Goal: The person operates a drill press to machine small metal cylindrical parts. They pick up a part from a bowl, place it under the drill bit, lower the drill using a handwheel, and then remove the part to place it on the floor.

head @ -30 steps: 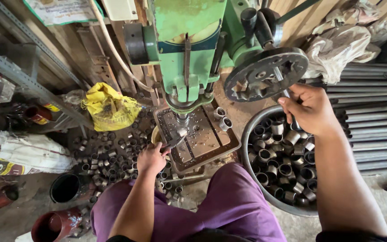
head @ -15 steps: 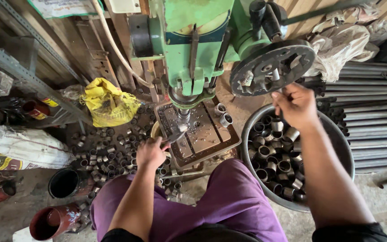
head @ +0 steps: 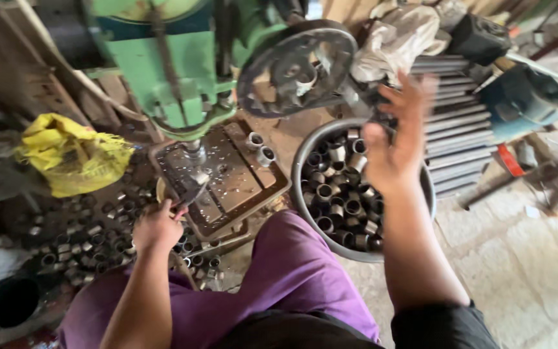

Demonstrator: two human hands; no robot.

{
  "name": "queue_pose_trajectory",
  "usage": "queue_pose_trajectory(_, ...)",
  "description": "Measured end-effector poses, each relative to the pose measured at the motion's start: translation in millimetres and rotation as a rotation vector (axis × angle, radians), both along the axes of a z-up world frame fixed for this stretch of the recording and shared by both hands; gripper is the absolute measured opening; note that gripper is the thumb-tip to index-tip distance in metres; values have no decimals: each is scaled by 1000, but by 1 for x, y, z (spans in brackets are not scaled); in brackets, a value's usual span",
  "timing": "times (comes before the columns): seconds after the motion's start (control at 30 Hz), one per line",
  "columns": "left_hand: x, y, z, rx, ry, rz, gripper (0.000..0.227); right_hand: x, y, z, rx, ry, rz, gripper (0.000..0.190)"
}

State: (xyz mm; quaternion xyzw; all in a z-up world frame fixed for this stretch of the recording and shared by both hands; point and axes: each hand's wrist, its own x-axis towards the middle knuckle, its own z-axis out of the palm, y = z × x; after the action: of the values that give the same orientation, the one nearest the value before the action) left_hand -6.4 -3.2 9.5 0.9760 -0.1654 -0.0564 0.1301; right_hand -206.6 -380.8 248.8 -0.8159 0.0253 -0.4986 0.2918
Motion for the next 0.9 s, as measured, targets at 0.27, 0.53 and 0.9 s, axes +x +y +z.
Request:
queue_pose_trajectory(0.27, 7, 10, -21, 61, 89, 1, 40, 15, -21, -63, 207, -377, 122, 70)
queue_pose_trajectory(0.53, -7, 51, -7, 32, 131, 19, 27, -10, -47, -246, -128, 1019, -343, 42)
queue_pose_trajectory(0.9, -5, 96, 6, 540, 316, 453, 51, -22, -59, -304, -57, 1100, -385, 24)
